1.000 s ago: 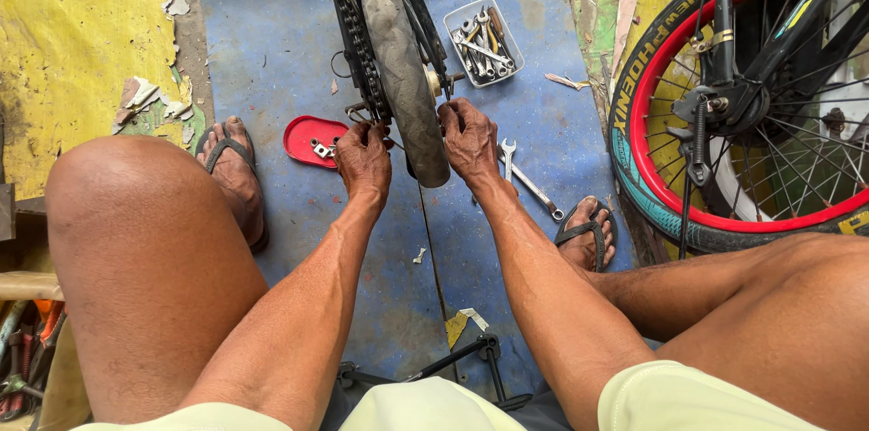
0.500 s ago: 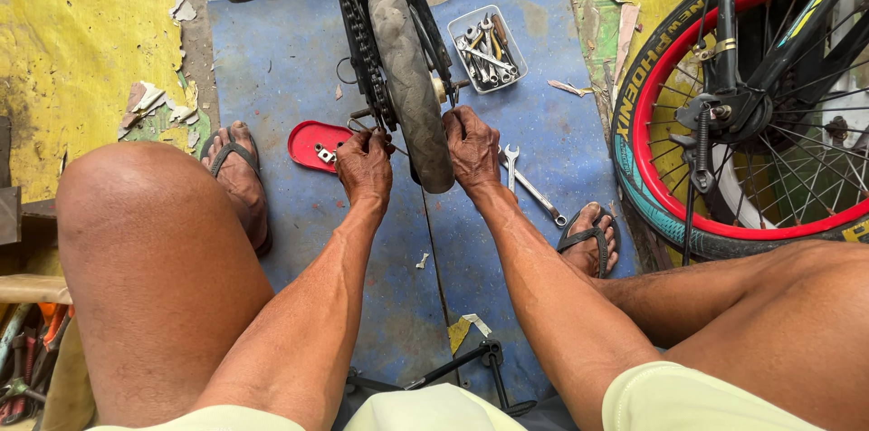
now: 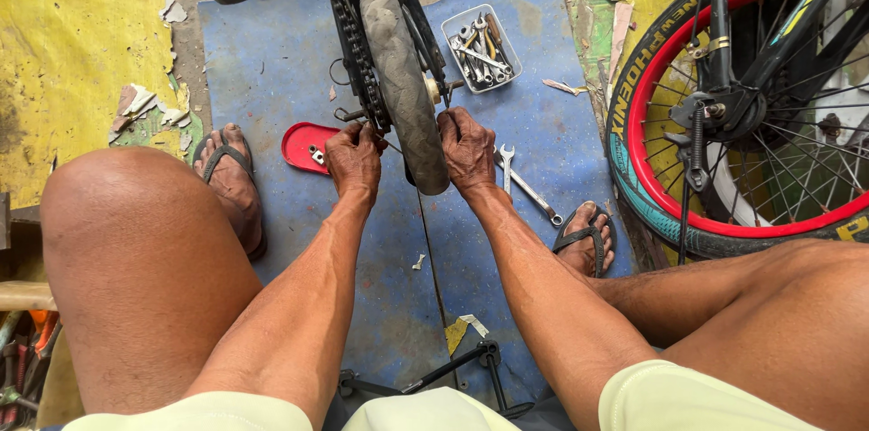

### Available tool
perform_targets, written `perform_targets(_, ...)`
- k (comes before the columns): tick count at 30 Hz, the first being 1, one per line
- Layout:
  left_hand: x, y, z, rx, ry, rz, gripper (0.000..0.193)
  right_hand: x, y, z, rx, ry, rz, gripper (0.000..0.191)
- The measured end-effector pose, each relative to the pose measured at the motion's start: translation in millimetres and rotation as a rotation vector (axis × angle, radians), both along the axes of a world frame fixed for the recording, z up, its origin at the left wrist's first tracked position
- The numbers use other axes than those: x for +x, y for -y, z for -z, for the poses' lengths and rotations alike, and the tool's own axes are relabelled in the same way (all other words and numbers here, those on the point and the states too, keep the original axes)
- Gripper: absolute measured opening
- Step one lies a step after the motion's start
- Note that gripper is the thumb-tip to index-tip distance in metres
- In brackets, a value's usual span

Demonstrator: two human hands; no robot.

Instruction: The person is repairing a bicycle's rear wheel and chain. They use wrenches to adjust the axle nuts and chain tension, then install a chain clip to secure the chain.

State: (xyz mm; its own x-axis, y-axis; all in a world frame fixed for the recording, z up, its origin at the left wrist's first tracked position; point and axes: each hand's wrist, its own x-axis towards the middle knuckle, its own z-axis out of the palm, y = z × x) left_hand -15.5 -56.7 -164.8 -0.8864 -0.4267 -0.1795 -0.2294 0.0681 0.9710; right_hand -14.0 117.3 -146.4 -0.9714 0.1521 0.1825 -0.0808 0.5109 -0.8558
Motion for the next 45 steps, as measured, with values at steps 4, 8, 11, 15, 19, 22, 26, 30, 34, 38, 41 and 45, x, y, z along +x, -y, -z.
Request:
perform_targets(4, 4.0, 1.9, -9.9, -0.105, 0.042, 0.118, 0.027, -0.6, -1.6, 0.2, -0.017, 0.006, 0.032, 0.018)
perform_targets(8, 3.2, -0.8, -21.9, -0.170, 0.051, 0.147, 0.025, -1.9, -4.1, 1.5, -0.093, 0.046, 0.022, 0.020)
perform_targets(11, 2.9, -1.2, -26.3, -0.223, 0.019, 0.167, 0.024, -2.0, -4.4, 3.3, -0.062, 0.035, 0.042, 0.020)
perform_targets(15, 3.7, 0.6, -26.6, -0.271, 0.052, 0.184, 0.025, -3.9, -4.0, 4.9, -0.073, 0.060, 0.046, 0.021)
perform_targets(19, 2.7, 1.2, -24.8, -0.271, 0.054, 0.200, 0.024, -6.7, -4.1, 5.7, -0.095, 0.073, 0.072, 0.021)
perform_targets(22, 1.6, 1.2, -23.1, -0.280, 0.055, 0.208, 0.023, -8.8, -4.4, 6.2, -0.123, 0.089, 0.088, 0.021)
perform_targets(26, 2.0, 1.6, -20.7, -0.254, 0.021, 0.208, 0.023, -12.5, -5.9, 4.9, -0.082, 0.114, 0.063, 0.021)
perform_targets(30, 4.3, 1.4, -19.4, -0.242, 0.011, 0.207, 0.023, -14.6, -7.3, 1.6, -0.097, 0.104, 0.014, 0.020)
perform_targets(34, 6.5, 0.4, -19.9, -0.241, 0.028, 0.218, 0.023, -12.4, -10.3, 0.1, -0.162, 0.169, -0.029, 0.019)
perform_targets(38, 5.9, 0.3, -21.0, -0.236, 0.036, 0.228, 0.022, -12.8, -14.4, 1.0, -0.221, 0.234, -0.073, 0.020)
perform_targets(41, 4.6, 1.6, -21.5, -0.291, 0.047, 0.229, 0.022, -15.1, -15.8, 2.6, -0.158, 0.156, -0.135, 0.021)
perform_targets(45, 1.5, 4.0, -21.9, -0.323, 0.095, 0.250, 0.022, -19.5, -18.4, 3.4, -0.141, 0.223, -0.176, 0.022)
